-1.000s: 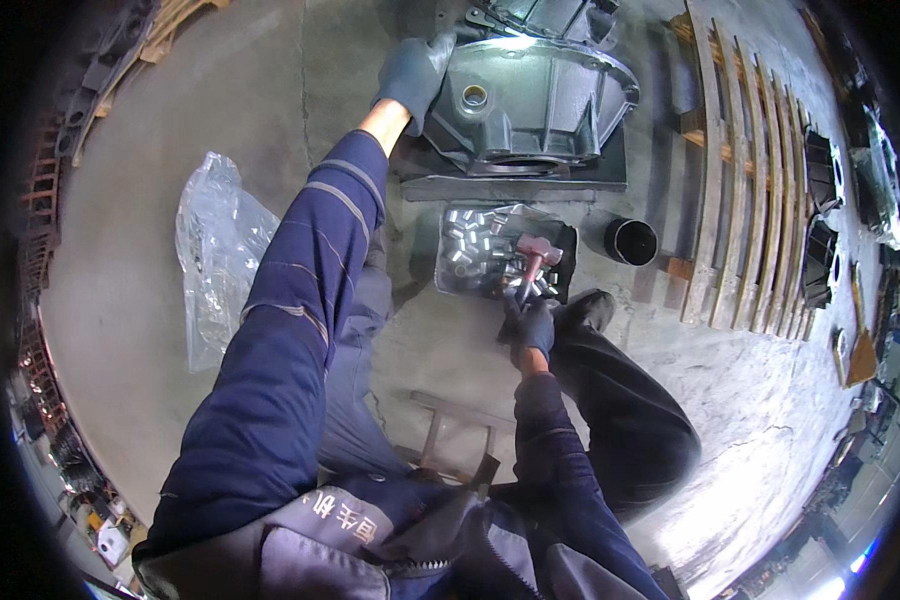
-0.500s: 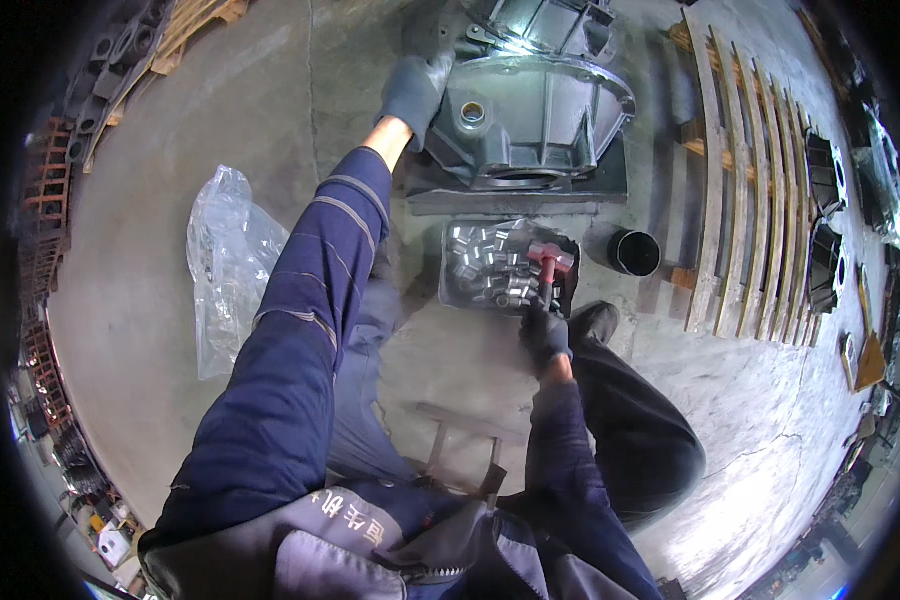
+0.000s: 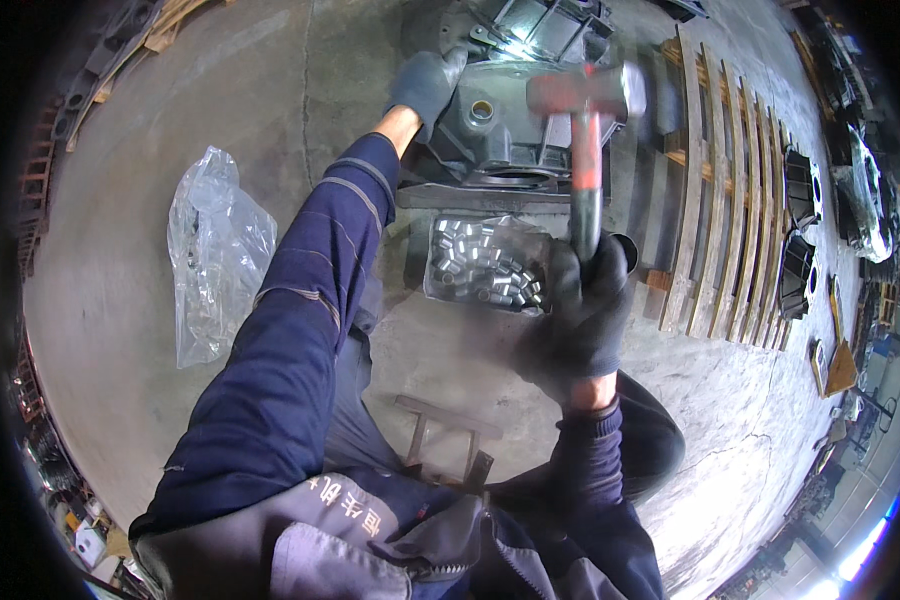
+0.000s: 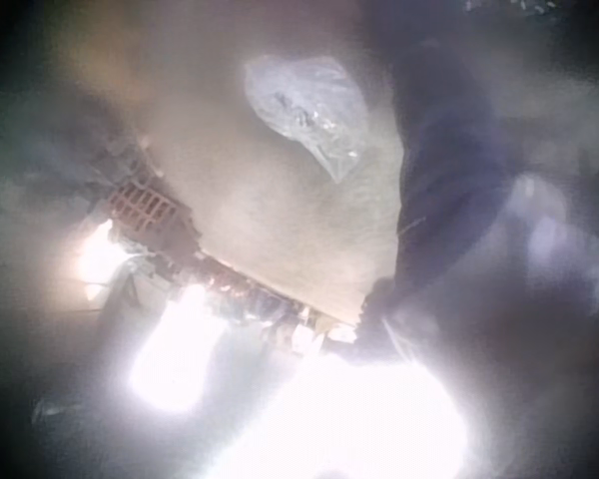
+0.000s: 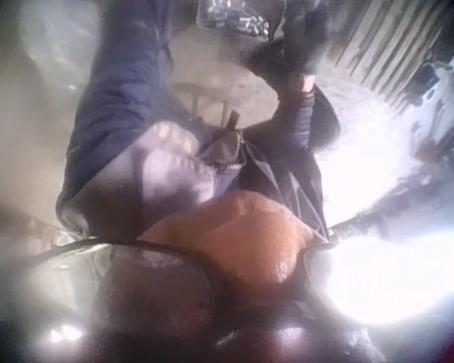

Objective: The person is assembling a metal part by inserting cylindrical pins into holes and tapping them with a hammer. They repeatedly pick up pins, place them into the part, and use a hammer to secure them. The person also moves the part to a wooden pallet and returns to continue the process.

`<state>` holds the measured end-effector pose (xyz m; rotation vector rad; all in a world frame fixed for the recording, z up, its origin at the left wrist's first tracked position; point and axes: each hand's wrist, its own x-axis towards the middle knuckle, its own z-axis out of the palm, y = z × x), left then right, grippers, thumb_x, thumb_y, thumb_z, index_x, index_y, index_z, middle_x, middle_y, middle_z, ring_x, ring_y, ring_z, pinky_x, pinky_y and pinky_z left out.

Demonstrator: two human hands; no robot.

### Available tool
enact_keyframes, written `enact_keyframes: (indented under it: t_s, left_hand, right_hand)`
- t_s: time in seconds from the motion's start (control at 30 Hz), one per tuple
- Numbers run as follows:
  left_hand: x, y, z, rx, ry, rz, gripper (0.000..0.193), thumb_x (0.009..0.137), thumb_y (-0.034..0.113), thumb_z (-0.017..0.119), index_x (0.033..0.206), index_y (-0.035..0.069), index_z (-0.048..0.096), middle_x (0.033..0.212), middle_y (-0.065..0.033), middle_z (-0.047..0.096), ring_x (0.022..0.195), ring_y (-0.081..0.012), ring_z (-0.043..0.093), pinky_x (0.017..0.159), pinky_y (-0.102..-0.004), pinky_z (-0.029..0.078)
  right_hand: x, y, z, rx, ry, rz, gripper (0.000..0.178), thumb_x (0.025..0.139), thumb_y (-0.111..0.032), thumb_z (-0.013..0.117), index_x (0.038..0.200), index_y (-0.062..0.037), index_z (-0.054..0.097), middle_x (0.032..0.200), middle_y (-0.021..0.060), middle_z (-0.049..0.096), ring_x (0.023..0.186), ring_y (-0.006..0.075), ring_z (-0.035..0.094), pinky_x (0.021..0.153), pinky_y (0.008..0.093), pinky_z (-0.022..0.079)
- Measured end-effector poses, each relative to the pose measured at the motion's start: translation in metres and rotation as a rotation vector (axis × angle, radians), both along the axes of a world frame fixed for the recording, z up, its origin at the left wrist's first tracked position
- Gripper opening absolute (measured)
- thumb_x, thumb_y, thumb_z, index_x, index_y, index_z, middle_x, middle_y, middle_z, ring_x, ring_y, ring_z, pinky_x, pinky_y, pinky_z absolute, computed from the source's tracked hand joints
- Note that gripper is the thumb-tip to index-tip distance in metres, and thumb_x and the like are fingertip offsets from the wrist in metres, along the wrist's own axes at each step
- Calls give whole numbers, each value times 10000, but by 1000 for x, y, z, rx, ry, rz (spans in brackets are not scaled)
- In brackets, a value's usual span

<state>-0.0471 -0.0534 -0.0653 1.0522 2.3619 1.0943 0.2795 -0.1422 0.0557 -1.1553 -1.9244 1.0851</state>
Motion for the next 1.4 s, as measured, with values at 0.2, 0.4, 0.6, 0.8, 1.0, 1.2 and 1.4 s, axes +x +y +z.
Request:
enact_keyframes:
  t_s: [0.2, 0.4, 0.6, 0.8, 1.0, 1.2, 1.4]
  left_hand:
    - [-1, 2, -4, -27, -18, 63, 692, 973, 599, 491, 995, -39, 760, 1010, -344, 685, 1031, -508, 670, 917, -547, 517]
    - [-4, 0, 0, -2, 0, -4, 689, 973, 593, 490, 1005, -43, 752, 1040, -339, 680, 1058, -510, 661, 940, -542, 508]
    - [1, 0, 2, 54, -73, 22, 657, 974, 559, 508, 997, -53, 746, 1030, -347, 675, 1055, -516, 657, 933, -540, 507]
    - [-3, 2, 3, -87, -91, 11, 597, 971, 550, 506, 1083, 16, 748, 1134, -285, 699, 1104, -467, 661, 951, -523, 510]
    - [-1, 3, 0, -54, -43, 8, 619, 981, 554, 475, 1065, 6, 751, 1111, -281, 707, 1082, -464, 674, 934, -528, 517]
    - [-8, 9, -11, -13, 24, -10, 588, 995, 554, 473, 1043, 46, 764, 1083, -288, 705, 1045, -485, 669, 896, -533, 529]
    - [-8, 8, -39, 61, 7, -53, 603, 1000, 556, 481, 1084, 19, 740, 1107, -281, 696, 1068, -453, 657, 907, -517, 522]
  right_hand:
    - [-24, 15, 9, 90, -65, -3, 319, 1001, -229, 671, 1194, 14, 595, 835, 130, 650, 761, 217, 638, 723, 355, 541]
    - [-31, 53, -18, 195, -515, 186, 311, 903, -202, 705, 1155, -40, 621, 876, 266, 700, 841, 493, 682, 721, 518, 546]
    - [-16, 44, -4, 153, -279, 44, 310, 931, -234, 708, 1137, -18, 629, 871, 249, 688, 790, 425, 699, 705, 468, 549]
    - [-25, 37, -7, 176, -680, 165, 307, 941, -295, 703, 1121, -54, 646, 847, 244, 710, 803, 476, 690, 697, 506, 551]
    - [-14, 41, 2, 169, -410, 94, 288, 924, -223, 720, 1158, -71, 647, 853, 222, 702, 784, 421, 707, 698, 470, 559]
    - [-26, 44, -12, 168, -552, 61, 308, 935, -225, 717, 1186, -64, 642, 877, 189, 711, 792, 379, 712, 705, 422, 559]
    - [0, 9, -44, -211, -179, 32, 330, 921, -254, 743, 1087, 16, 653, 824, 115, 706, 742, 176, 662, 723, 331, 535]
